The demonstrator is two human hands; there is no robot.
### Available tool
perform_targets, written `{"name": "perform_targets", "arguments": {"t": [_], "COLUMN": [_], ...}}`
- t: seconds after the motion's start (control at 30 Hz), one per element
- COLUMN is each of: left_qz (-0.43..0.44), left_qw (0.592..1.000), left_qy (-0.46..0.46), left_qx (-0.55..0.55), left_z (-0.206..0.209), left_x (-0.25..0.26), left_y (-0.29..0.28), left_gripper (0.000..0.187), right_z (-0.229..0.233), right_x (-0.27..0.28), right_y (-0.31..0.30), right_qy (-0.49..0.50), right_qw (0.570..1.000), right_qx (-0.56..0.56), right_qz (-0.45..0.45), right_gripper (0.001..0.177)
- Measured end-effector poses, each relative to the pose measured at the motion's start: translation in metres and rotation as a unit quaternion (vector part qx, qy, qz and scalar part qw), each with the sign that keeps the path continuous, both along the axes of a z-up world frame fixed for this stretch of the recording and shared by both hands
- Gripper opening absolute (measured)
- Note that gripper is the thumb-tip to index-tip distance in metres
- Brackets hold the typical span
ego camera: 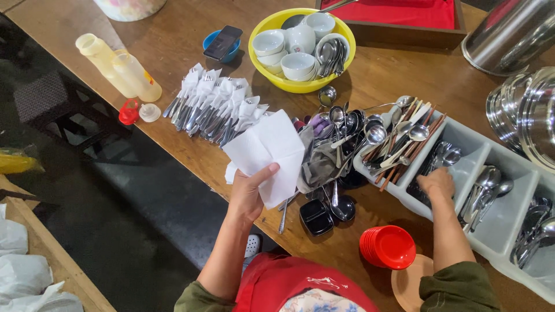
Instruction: The person takes spoons and forks from a sorting tray and wraps them individually in white napkins, placing the finished bundles in a pile on the table.
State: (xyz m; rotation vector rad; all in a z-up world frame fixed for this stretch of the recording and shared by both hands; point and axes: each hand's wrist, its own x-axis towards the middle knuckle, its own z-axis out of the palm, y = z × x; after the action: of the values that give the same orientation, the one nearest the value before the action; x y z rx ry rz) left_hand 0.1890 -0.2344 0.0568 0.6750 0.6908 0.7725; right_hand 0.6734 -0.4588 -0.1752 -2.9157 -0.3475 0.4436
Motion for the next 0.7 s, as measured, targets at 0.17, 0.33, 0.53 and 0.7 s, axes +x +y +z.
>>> {"name": "perform_targets", "arguments": {"t": [0.17, 0.33, 0.53, 0.7], "left_qz": [0.004, 0.006, 0.011, 0.011], "left_qw": [1.000, 1.000, 1.000, 1.000], "left_qy": [-0.006, -0.010, -0.006, -0.007], "left_qx": [0.005, 0.003, -0.006, -0.006], "left_z": [-0.002, -0.004, -0.003, -0.001], "left_x": [-0.003, -0.006, -0.007, -0.008], "left_y": [0.001, 0.001, 0.000, 0.000], "left_gripper": [0.051, 0.050, 0.053, 0.054], "right_z": [0.003, -0.001, -0.006, -0.005], "right_x": [-0.008, -0.011, -0.010, -0.012], "right_y": [0.003, 0.001, 0.000, -0.002], "right_qy": [-0.021, -0.058, -0.072, -0.074], "right_qw": [0.998, 0.994, 0.992, 0.992], "right_qx": [-0.049, -0.053, -0.053, -0.047], "right_qz": [0.033, 0.073, 0.091, 0.091], "right_gripper": [0.079, 0.061, 0.041, 0.033]}}
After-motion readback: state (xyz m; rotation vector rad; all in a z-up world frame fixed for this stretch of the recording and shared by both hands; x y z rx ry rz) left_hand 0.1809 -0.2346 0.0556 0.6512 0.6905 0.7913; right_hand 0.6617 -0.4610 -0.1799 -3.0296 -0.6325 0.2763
